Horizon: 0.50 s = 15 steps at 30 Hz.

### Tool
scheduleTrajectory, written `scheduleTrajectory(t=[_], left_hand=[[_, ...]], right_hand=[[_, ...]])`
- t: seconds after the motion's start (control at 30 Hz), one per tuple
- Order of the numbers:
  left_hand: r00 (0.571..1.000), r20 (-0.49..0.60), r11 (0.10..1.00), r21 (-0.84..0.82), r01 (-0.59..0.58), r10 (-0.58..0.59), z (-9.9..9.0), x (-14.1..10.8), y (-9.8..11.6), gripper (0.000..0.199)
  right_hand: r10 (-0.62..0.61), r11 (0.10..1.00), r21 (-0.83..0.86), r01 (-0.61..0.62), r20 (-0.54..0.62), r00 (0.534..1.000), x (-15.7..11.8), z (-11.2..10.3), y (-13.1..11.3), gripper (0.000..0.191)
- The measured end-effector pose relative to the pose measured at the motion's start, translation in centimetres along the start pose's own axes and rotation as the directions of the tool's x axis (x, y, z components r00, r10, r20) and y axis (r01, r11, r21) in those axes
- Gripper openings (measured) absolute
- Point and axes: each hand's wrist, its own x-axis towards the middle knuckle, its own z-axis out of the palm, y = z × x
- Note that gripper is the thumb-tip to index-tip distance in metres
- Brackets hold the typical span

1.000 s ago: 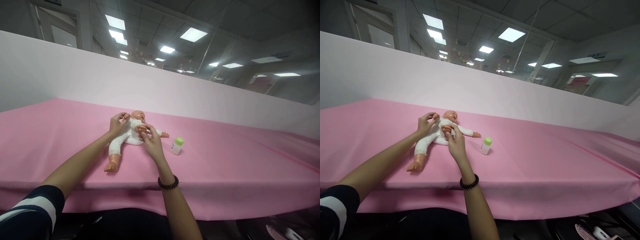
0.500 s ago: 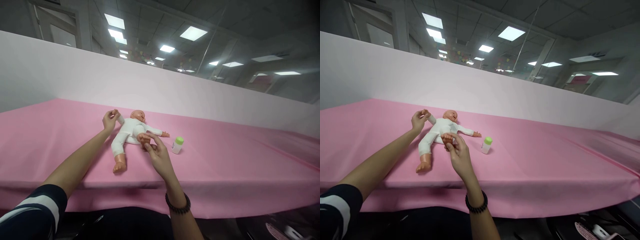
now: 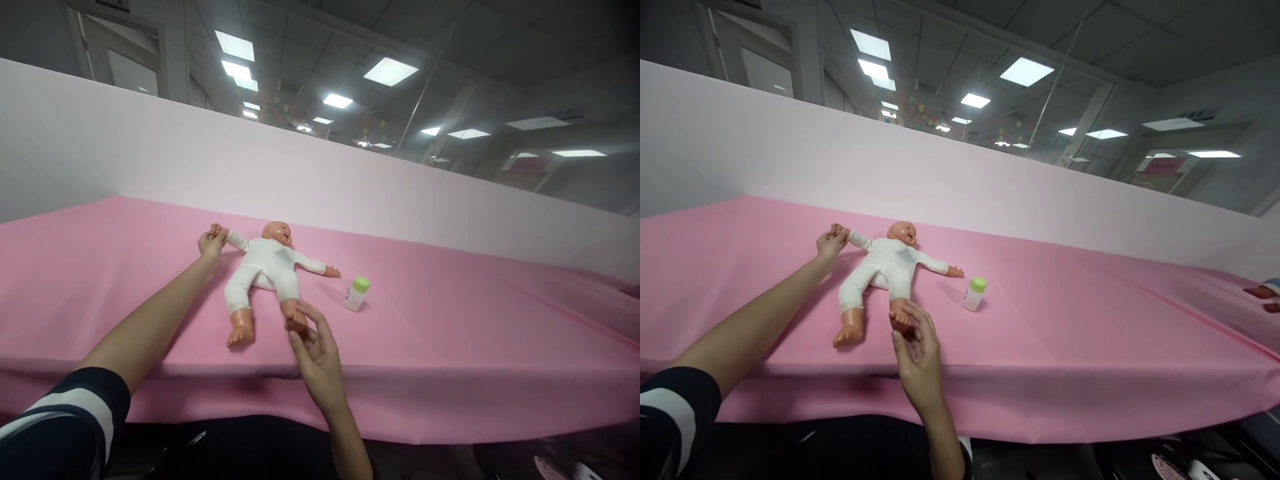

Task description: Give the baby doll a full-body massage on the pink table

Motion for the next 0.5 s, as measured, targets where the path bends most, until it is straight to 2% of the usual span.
scheduleTrajectory(t=[0.07, 0.17, 0.27, 0.33, 0.37, 0.43, 0.5], left_hand=[[0.967, 0.101, 0.969, 0.062, -0.239, 0.232, 1.1, -1.5, 1.0, 0.028], [0.848, 0.312, 0.867, 0.123, -0.482, 0.428, 2.3, -4.0, 2.4, 0.029], [0.685, 0.511, 0.711, 0.186, -0.678, 0.52, 2.6, -6.0, 2.9, 0.026], [0.572, 0.634, 0.573, 0.238, -0.784, 0.521, 2.4, -6.5, 2.6, 0.028], [0.535, 0.676, 0.514, 0.262, -0.817, 0.506, 2.2, -6.6, 2.3, 0.03], [0.506, 0.717, 0.441, 0.302, -0.845, 0.479, 1.9, -6.5, 1.8, 0.032], [0.513, 0.718, 0.441, 0.312, -0.841, 0.47, 1.6, -6.1, 1.4, 0.032]], right_hand=[[-0.016, 0.999, -0.04, 0.017, 0.033, 0.999, 1.8, 0.1, -1.0, 0.044], [-0.06, 0.99, -0.124, 0.071, 0.091, 0.994, 5.4, 0.5, -2.2, 0.038], [-0.093, 0.978, -0.169, 0.125, 0.188, 0.978, 9.1, 1.3, -2.2, 0.036], [-0.099, 0.973, -0.182, 0.143, 0.23, 0.968, 11.1, 2.1, -1.5, 0.037], [-0.102, 0.971, -0.186, 0.148, 0.235, 0.967, 11.9, 2.5, -1.1, 0.037], [-0.106, 0.97, -0.189, 0.153, 0.236, 0.966, 12.9, 3.1, -0.2, 0.037], [-0.115, 0.971, -0.18, 0.159, 0.237, 0.965, 13.2, 3.5, 0.1, 0.036]])
